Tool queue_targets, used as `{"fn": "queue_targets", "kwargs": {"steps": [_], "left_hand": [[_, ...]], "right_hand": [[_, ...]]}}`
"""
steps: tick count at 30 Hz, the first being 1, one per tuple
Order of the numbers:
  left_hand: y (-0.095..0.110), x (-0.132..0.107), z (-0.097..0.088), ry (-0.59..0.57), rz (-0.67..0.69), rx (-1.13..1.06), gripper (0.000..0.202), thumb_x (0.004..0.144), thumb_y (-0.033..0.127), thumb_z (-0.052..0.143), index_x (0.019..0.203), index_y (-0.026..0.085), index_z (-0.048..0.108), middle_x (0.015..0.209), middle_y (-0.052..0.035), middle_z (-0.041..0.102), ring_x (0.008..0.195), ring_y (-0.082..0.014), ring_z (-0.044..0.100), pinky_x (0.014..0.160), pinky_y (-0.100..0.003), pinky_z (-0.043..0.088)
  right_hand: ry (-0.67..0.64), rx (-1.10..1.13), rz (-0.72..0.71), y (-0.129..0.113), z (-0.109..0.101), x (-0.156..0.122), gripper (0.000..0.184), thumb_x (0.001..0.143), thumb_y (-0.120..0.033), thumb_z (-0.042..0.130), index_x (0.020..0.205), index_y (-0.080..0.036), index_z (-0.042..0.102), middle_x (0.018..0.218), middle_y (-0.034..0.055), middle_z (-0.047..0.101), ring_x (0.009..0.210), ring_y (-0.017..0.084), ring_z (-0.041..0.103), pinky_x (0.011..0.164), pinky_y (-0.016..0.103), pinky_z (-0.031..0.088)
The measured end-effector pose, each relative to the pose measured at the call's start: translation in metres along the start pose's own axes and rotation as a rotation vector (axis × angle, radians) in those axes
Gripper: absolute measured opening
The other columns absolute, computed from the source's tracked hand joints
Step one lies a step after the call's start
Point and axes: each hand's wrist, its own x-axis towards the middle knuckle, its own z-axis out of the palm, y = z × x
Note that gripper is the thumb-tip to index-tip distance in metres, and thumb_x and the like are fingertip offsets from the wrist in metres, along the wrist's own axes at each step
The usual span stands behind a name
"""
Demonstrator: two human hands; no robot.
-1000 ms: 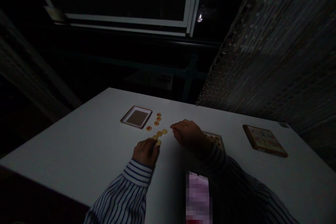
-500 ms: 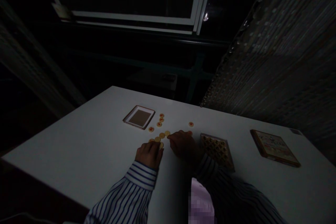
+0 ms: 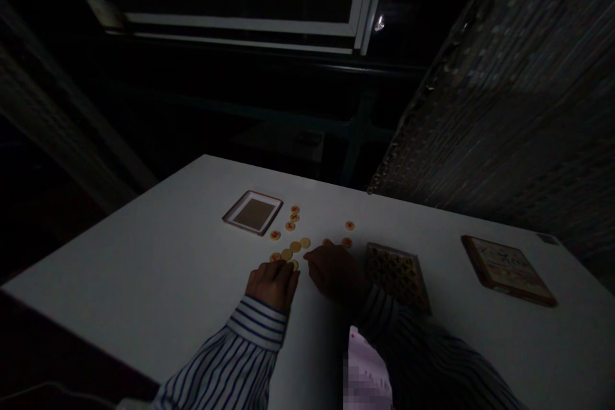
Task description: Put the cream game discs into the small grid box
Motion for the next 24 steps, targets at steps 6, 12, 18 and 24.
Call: {"fn": "queue_targets", "kwargs": {"steps": [6,12,18,24], "left_hand": [[0.0040,0.0011,-0.0032,0.006,0.008,0.014,0.023,0.078,0.036,0.049,0.088,0.023,0.066,0.089,-0.0049,0.067,0.075,-0.0217,0.056,0.062,-0.033,0.035],[0.0057,0.0014,-0.0057,0.008,0.013,0.002,0.023,0.078,0.036,0.049,0.087,0.023,0.066,0.089,-0.0055,0.067,0.076,-0.0217,0.057,0.064,-0.034,0.036],[0.0052,0.0029,-0.0059,-0.037,0.018,0.001,0.021,0.078,0.033,0.050,0.088,0.024,0.065,0.090,-0.0050,0.067,0.076,-0.0220,0.057,0.062,-0.033,0.036],[0.0029,0.0033,-0.0043,-0.008,0.008,-0.088,0.020,0.078,0.031,0.050,0.087,0.023,0.066,0.090,-0.0043,0.068,0.075,-0.0218,0.059,0.062,-0.033,0.040]], "right_hand": [[0.003,-0.001,0.013,-0.0003,-0.0006,-0.0001,0.020,0.082,-0.020,0.041,0.093,-0.018,0.058,0.088,0.0052,0.063,0.087,0.016,0.054,0.086,0.033,0.035],[-0.009,0.002,0.022,-0.0015,-0.0037,0.0005,0.021,0.082,-0.020,0.041,0.092,-0.018,0.059,0.086,0.0056,0.063,0.086,0.016,0.055,0.087,0.034,0.034],[-0.003,-0.014,0.017,-0.0014,-0.0025,-0.0003,0.022,0.082,-0.020,0.041,0.094,-0.018,0.059,0.087,0.0064,0.063,0.087,0.017,0.054,0.087,0.034,0.035],[-0.016,0.006,0.023,0.0003,-0.0017,0.0005,0.020,0.082,-0.020,0.041,0.093,-0.018,0.058,0.085,0.0058,0.062,0.086,0.017,0.054,0.086,0.034,0.035]]}}
